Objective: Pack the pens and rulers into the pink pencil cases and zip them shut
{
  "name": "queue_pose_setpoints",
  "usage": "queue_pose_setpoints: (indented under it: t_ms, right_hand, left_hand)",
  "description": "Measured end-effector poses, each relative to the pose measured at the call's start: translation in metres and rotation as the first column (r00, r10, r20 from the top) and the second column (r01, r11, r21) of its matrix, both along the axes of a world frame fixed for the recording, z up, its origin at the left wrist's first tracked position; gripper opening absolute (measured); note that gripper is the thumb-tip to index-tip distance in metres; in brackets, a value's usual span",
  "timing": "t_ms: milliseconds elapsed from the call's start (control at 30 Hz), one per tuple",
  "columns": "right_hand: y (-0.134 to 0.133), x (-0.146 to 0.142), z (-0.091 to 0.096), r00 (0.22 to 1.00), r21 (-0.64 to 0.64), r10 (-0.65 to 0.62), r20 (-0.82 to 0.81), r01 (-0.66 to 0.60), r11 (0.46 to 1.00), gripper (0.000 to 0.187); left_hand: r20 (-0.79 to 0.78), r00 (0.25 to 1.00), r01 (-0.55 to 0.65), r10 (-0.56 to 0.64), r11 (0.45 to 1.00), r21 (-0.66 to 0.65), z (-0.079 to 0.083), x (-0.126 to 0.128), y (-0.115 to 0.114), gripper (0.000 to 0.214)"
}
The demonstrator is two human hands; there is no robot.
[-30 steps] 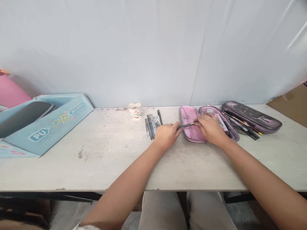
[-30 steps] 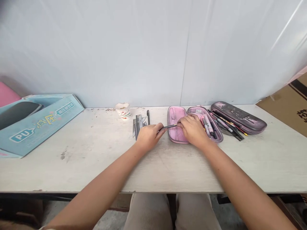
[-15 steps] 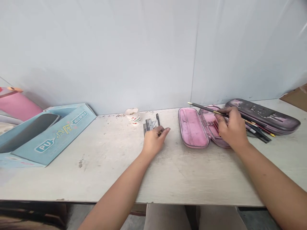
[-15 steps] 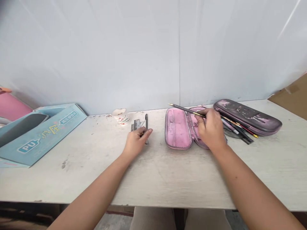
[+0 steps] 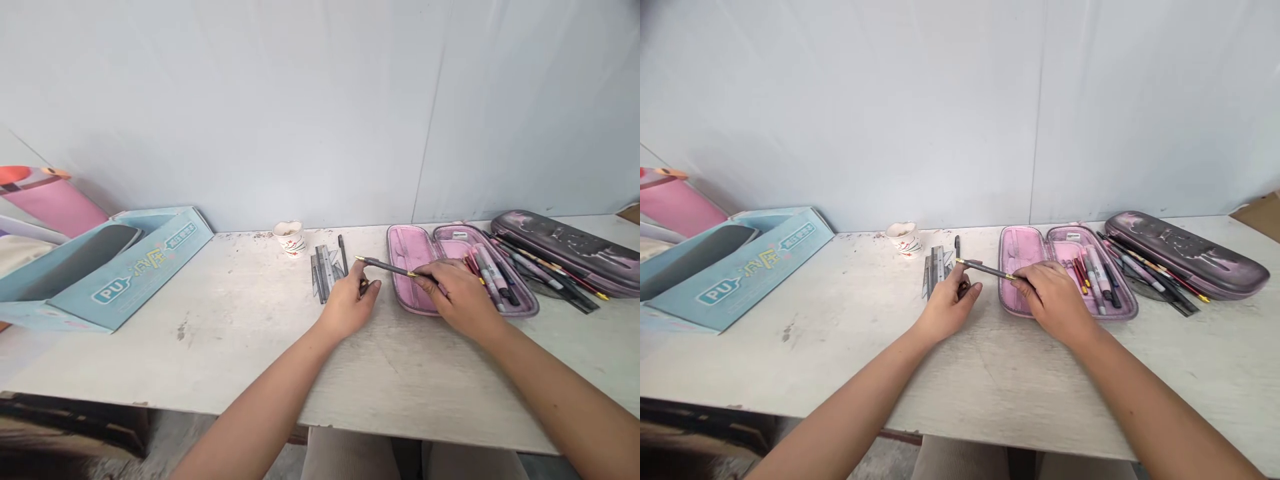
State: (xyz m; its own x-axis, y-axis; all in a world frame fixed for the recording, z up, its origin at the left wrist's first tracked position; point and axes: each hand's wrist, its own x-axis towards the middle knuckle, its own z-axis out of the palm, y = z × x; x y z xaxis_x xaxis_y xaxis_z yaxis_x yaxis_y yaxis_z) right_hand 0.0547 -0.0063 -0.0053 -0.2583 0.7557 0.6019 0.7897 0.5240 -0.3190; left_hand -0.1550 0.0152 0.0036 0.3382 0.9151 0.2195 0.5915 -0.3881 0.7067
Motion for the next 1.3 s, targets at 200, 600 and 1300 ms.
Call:
queue_pose_setpoints:
  t_ms: [200, 600, 1300]
  right_hand:
    - [0.002, 0.014, 0.0, 0.988, 0.095, -0.126, -0.087, 0.134, 0.986, 0.021]
    - [0.001, 0.018, 0.001, 0.985, 0.06, -0.135, -0.109, 0.143, 0.988, 0.019]
    - [-0.004, -0.008, 0.009, 0.987, 0.026, -0.118, -0.106, 0.121, 0.992, 0.021]
  left_hand:
    - [0.18, 0.984, 0.017, -0.006, 0.998, -0.058, -0.002, -0.004, 0.007, 0.038]
    - [0.151, 0.988, 0.045, -0.04, 0.999, -0.031, -0.001, -0.006, 0.006, 0.012]
    - [0.148, 0.989, 0.023, -0.023, 1.0, 0.001, -0.006, -0.007, 0.008, 0.011]
